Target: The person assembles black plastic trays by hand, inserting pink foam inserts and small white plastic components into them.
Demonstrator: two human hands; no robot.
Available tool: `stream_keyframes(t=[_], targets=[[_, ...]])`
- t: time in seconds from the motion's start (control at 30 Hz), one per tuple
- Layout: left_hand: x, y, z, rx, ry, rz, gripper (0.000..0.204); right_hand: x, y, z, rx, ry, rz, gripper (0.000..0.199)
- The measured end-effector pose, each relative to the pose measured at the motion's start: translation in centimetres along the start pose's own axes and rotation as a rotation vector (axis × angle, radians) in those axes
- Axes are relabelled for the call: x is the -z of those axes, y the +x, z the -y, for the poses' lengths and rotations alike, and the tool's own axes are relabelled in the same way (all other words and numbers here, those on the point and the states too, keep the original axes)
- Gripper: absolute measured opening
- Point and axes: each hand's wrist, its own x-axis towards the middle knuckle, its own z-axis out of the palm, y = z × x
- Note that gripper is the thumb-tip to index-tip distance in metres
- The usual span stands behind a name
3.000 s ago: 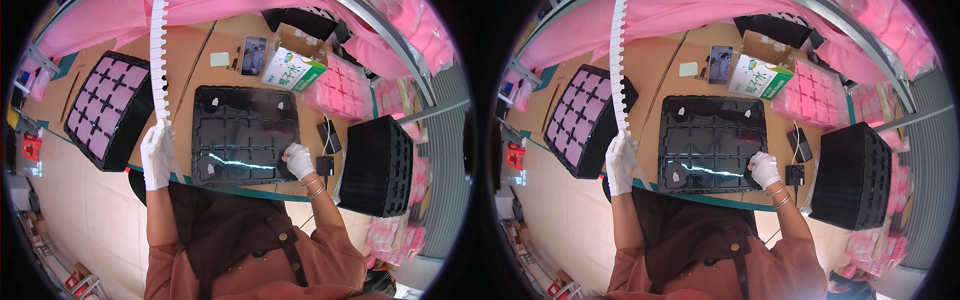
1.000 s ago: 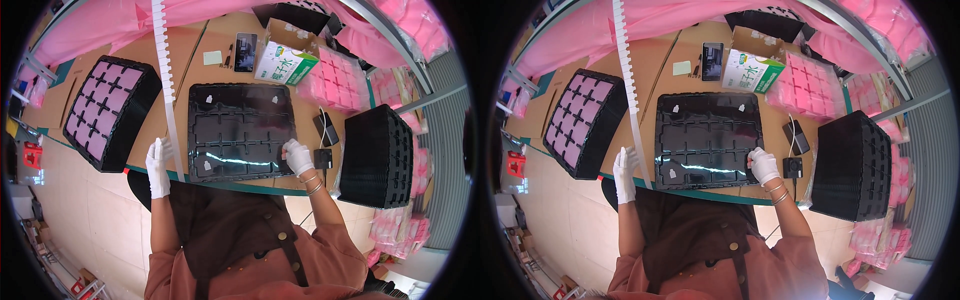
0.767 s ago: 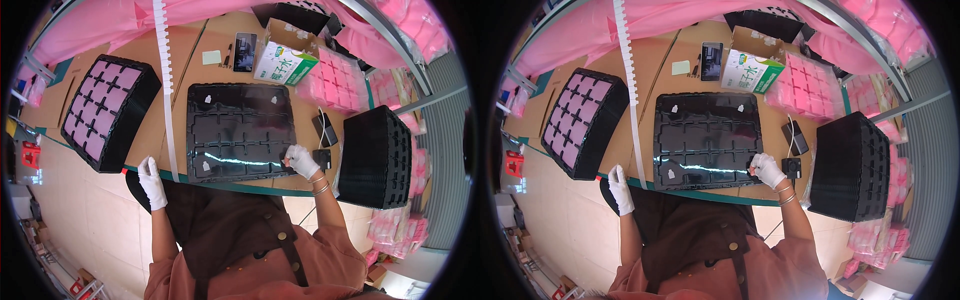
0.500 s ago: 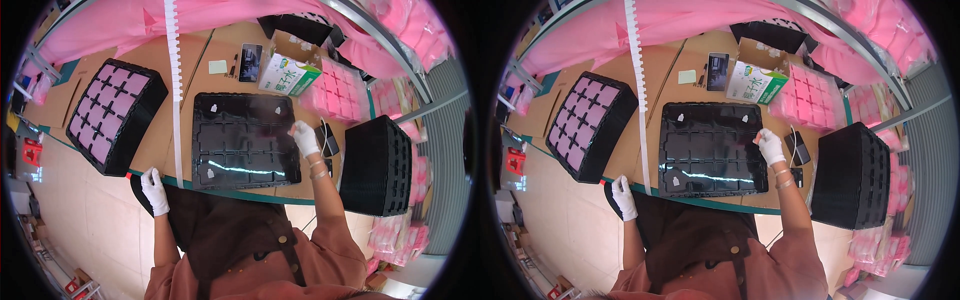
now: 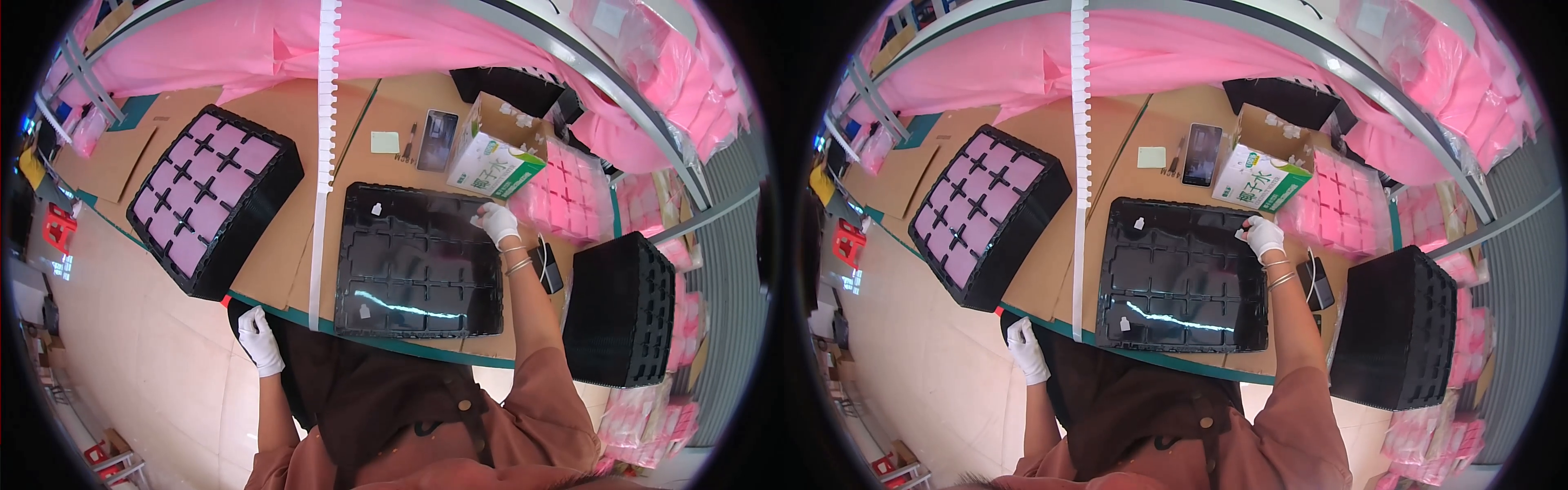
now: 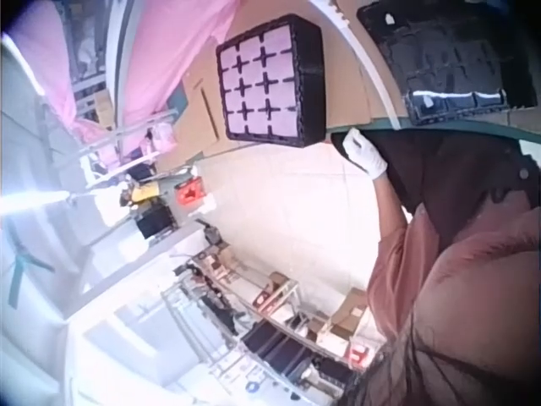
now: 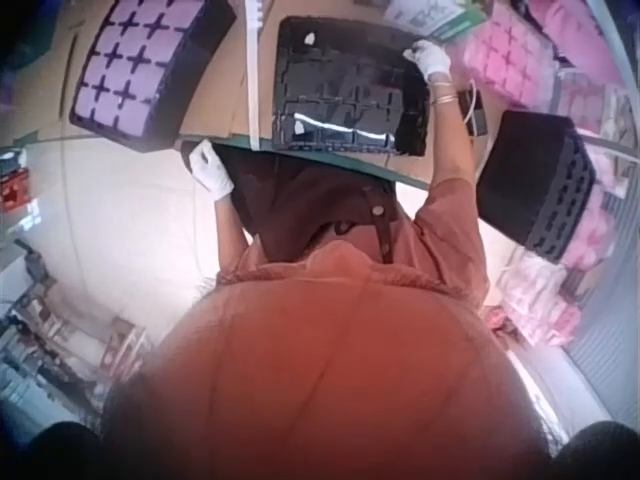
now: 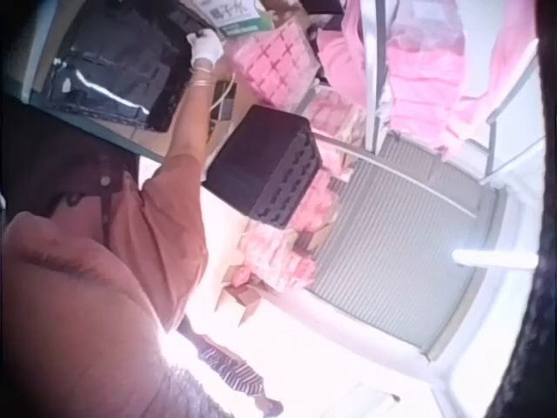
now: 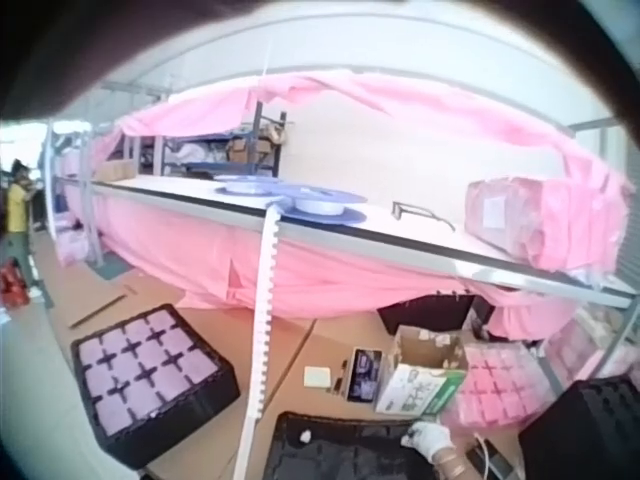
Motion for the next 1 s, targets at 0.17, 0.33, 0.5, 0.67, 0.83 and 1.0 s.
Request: stream_keyframes(t=[0.17, 0.33, 0.5, 0.67, 0.83, 1.0], targets=[[-0.6, 0.4, -0.4, -0.057, 0.067, 0.025, 0.008, -0.5, -0.3, 2.2, -0.056, -0.093, -0.024, 0.014], [-0.3, 0.3, -0.8, -0.104, 0.086, 0.025, 0.005, -1.9, -1.2, 0.5, 0.178, -0.168, -0.312, 0.004], [-0.1, 0.3, -0.1, -0.182, 0.102, 0.021, 0.002, -2.1, -2.9, 3.9, 0.133, 0.155, -0.416, 0.008], [-0.3, 0.6, -0.7, -0.202, 0.150, 0.004, 0.003, -3.8, -2.9, 15.3, 0.240, 0.233, -0.022, 0.005], [-0.4, 0.6, -0.8, -0.228, 0.144, 0.015, 0.002, -7.4, -0.2, 19.6, 0.400, -0.031, 0.089, 0.011], [0.1, 0.6, -0.3, -0.201, 0.143, -0.006, 0.003, -7.2, 0.3, 20.1, 0.239, 0.004, 0.165, 0.011]])
